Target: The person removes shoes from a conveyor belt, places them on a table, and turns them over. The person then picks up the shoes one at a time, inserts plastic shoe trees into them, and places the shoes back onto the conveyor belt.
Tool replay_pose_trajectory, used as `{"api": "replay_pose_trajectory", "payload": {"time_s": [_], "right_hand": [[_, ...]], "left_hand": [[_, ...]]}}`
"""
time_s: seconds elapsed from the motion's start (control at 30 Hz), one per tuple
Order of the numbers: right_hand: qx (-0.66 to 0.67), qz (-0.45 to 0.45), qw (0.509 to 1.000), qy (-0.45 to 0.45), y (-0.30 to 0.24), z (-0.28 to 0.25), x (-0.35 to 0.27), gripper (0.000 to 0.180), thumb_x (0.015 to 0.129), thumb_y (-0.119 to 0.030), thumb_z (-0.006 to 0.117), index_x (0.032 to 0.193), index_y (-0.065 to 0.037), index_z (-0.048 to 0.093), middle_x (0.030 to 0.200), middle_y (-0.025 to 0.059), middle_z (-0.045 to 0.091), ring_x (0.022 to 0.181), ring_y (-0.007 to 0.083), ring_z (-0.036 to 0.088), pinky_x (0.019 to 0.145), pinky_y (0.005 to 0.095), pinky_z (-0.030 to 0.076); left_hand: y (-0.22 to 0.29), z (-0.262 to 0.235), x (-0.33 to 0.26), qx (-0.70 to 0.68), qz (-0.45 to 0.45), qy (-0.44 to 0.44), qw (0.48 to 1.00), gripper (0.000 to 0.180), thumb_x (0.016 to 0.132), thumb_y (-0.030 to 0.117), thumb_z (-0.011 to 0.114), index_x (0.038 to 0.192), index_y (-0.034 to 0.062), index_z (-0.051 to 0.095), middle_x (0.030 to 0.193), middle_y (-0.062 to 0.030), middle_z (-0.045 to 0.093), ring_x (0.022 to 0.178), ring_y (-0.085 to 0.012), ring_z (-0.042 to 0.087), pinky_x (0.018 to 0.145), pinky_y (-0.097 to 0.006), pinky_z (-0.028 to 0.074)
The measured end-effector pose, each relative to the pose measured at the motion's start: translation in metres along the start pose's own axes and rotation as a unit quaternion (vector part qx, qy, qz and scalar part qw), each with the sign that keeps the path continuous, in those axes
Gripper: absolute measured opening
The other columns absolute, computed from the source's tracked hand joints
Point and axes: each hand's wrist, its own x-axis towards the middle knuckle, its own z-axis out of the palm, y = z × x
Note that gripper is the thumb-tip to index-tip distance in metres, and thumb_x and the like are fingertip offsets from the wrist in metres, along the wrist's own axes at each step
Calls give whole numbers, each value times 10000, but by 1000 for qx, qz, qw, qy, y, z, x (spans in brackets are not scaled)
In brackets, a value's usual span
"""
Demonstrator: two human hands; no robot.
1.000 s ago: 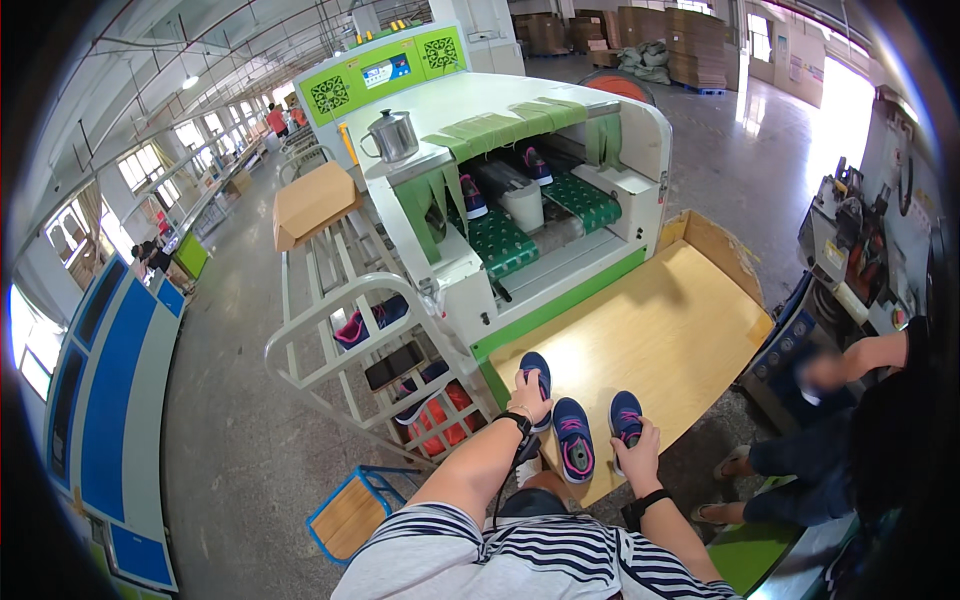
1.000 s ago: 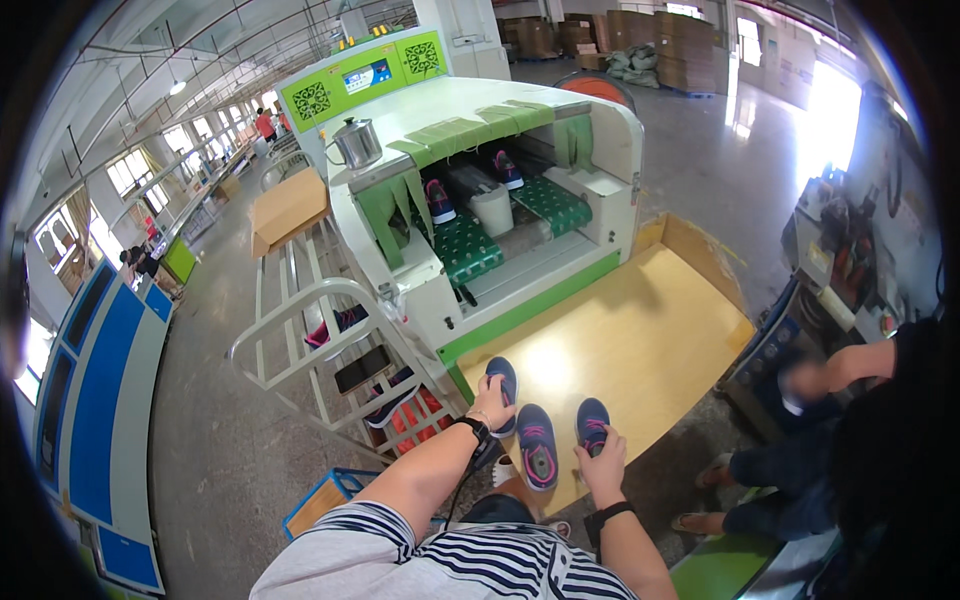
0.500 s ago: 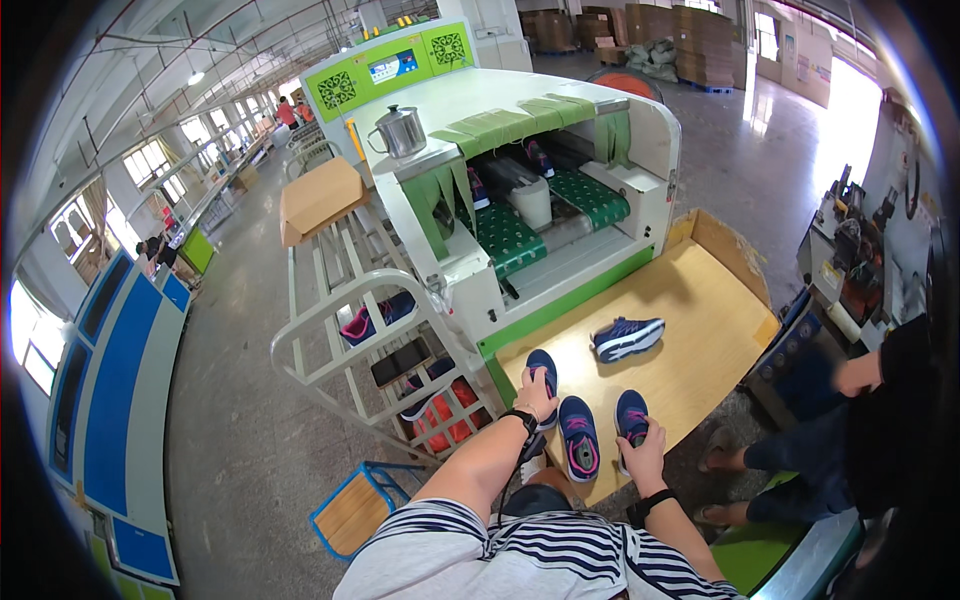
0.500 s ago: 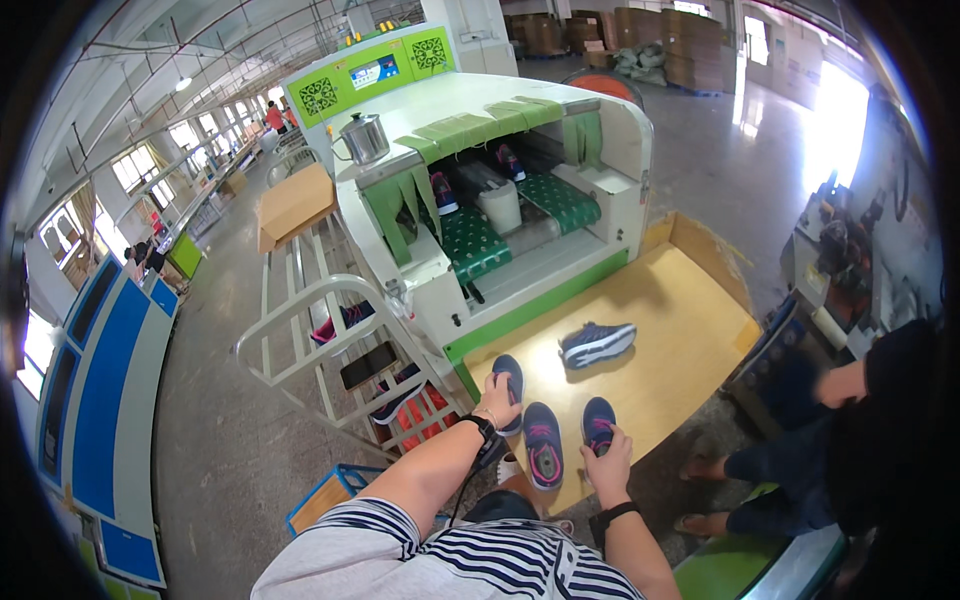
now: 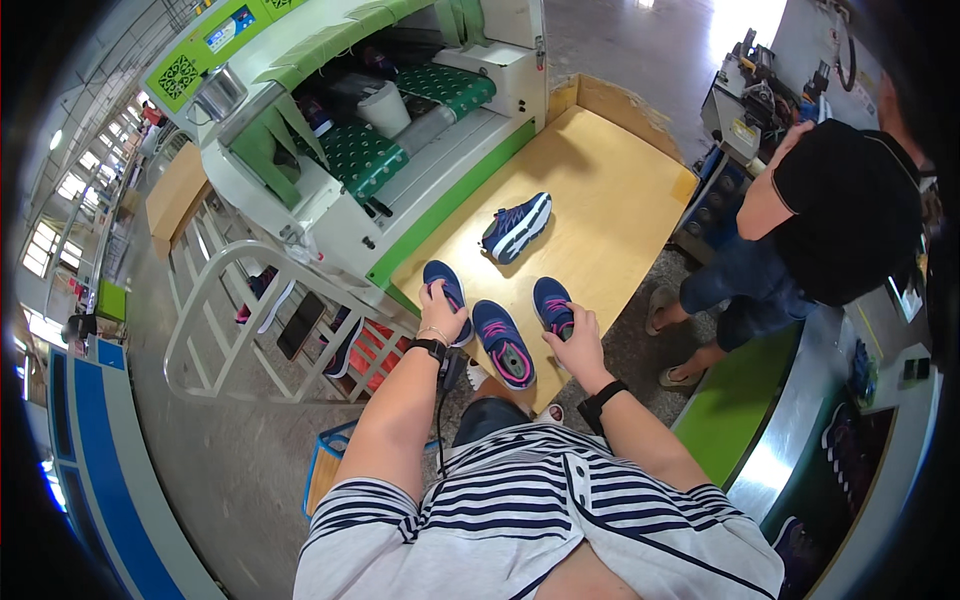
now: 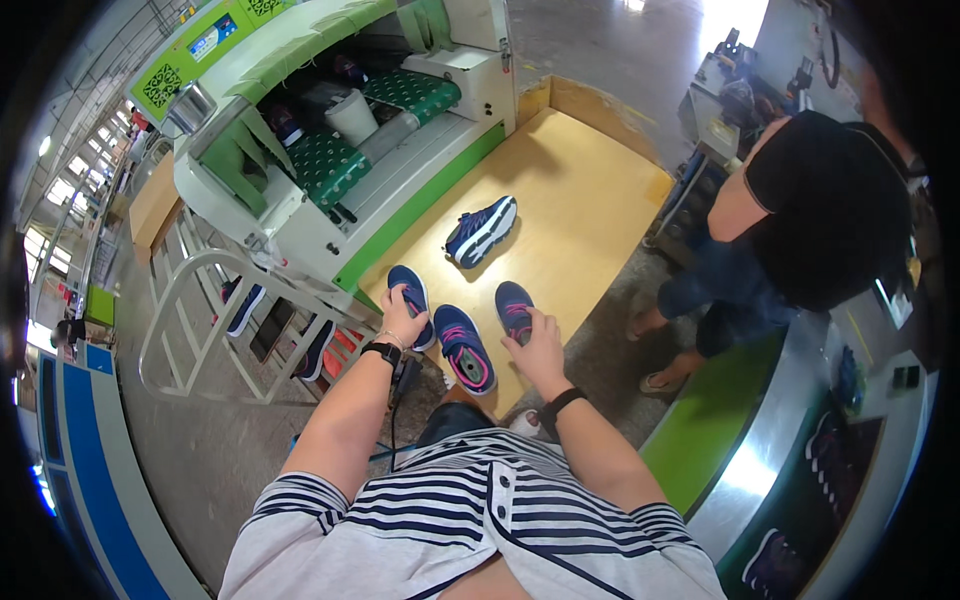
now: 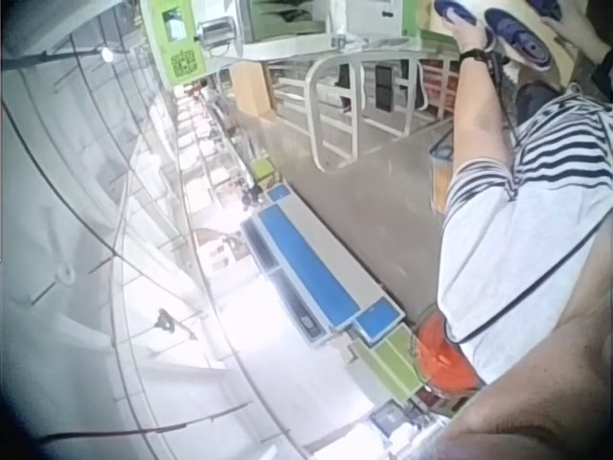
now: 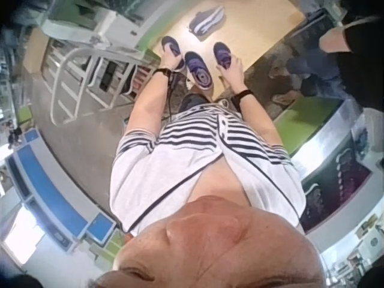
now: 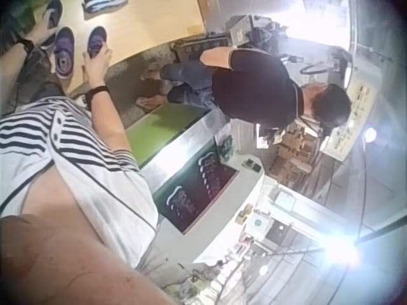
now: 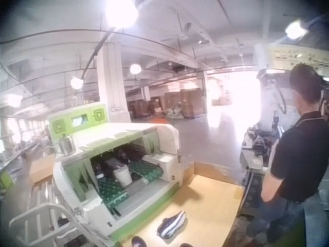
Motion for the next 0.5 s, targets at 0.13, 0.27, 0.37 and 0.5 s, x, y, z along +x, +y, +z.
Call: {"api": "replay_pose_trajectory", "payload": {"time_s": [0.13,0.27,0.37,0.5], "right_hand": [[16,-2,1000,-6,5,0,-5,706,749,-290,814,1344,-79,498,1158,186,548,1097,375,547,930,462,477],[3,-39,999,10,20,-7,-12,711,739,-241,822,1335,-45,488,1166,200,544,1090,381,539,948,454,458],[17,-3,1000,-19,6,-10,-15,716,738,-228,832,1332,-35,481,1166,221,509,1086,407,526,946,464,451],[13,-12,1000,-24,2,-8,-12,716,744,-226,826,1334,-32,471,1178,227,496,1121,423,510,960,470,444]], "left_hand": [[38,-25,-14,99,-99,-78,987,825,793,340,788,1456,125,346,1475,-217,369,1305,-457,466,1079,-501,424],[80,-30,19,286,-62,-150,945,753,860,586,599,1443,118,503,1569,-172,348,1445,-380,326,1137,-501,348],[97,-22,40,199,13,-88,976,722,894,509,596,1495,143,433,1601,-136,323,1493,-376,237,1154,-614,251],[124,10,53,226,142,-115,957,810,935,454,573,1585,140,207,1671,-62,167,1523,-360,169,1182,-639,175]]}}
